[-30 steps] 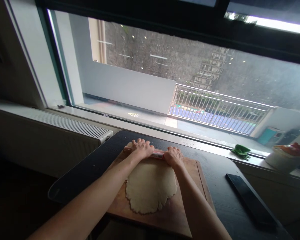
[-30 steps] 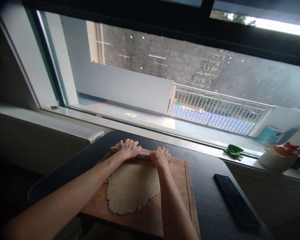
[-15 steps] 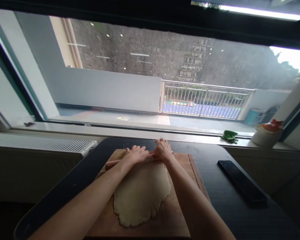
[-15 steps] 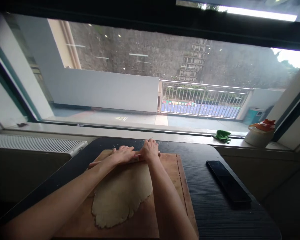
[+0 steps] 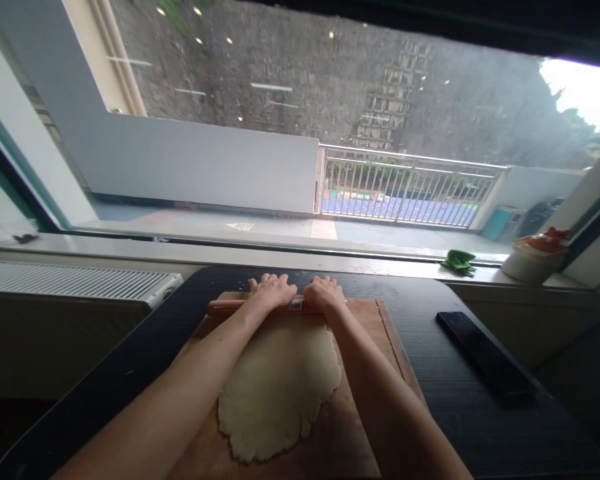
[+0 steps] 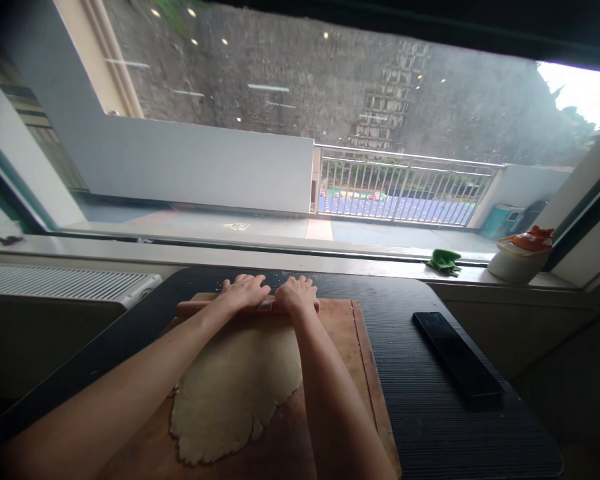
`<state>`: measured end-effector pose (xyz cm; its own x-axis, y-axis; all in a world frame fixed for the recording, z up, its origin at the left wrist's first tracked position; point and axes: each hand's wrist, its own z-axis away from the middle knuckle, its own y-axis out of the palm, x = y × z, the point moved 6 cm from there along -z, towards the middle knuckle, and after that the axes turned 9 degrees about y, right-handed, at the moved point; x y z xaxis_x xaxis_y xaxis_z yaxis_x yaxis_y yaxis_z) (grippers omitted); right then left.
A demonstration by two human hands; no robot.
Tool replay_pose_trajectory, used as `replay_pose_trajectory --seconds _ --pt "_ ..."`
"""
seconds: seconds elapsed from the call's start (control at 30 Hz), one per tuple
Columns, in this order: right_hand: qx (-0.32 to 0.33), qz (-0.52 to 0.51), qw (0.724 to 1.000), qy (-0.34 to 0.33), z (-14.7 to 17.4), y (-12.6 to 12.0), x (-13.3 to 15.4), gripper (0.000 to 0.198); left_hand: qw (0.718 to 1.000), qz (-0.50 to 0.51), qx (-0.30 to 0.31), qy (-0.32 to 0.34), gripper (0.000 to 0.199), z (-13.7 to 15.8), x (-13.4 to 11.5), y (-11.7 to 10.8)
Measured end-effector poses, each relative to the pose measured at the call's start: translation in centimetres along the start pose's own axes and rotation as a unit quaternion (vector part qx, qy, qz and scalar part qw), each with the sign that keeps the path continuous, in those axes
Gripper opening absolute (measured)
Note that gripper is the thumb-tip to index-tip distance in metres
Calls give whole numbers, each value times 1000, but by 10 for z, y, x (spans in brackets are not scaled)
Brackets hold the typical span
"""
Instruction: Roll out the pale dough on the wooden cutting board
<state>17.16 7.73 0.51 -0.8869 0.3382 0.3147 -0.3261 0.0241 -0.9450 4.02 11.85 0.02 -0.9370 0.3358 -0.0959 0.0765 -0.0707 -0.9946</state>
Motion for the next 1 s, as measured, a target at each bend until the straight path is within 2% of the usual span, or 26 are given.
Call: replay_pose_trajectory --seconds 0.1,0.23,0.43,0.6,0.83,1.0 --pt "-20 -2 1000 8 22 -6 -3 34 1000 -6 -6 19 46 19 -7 -3" --pt "-67 -16 998 -7 57 -14 -7 32 998 -21 -49 39 46 49 -16 -9" --pt "-134 -54 989 -18 99 -10 -19 33 997 10 -74 2 41 68 -30 -9" --pt "-182 -88 979 -42 107 -3 -28 34 995 0 -102 -12 41 54 -42 -8" --pt "-147 -59 986 -44 81 -7 -35 36 993 -1 -121 12 41 15 -45 -6" --pt "-127 -52 990 -40 69 -11 -36 34 996 -3 -90 25 41 -7 -49 -6"
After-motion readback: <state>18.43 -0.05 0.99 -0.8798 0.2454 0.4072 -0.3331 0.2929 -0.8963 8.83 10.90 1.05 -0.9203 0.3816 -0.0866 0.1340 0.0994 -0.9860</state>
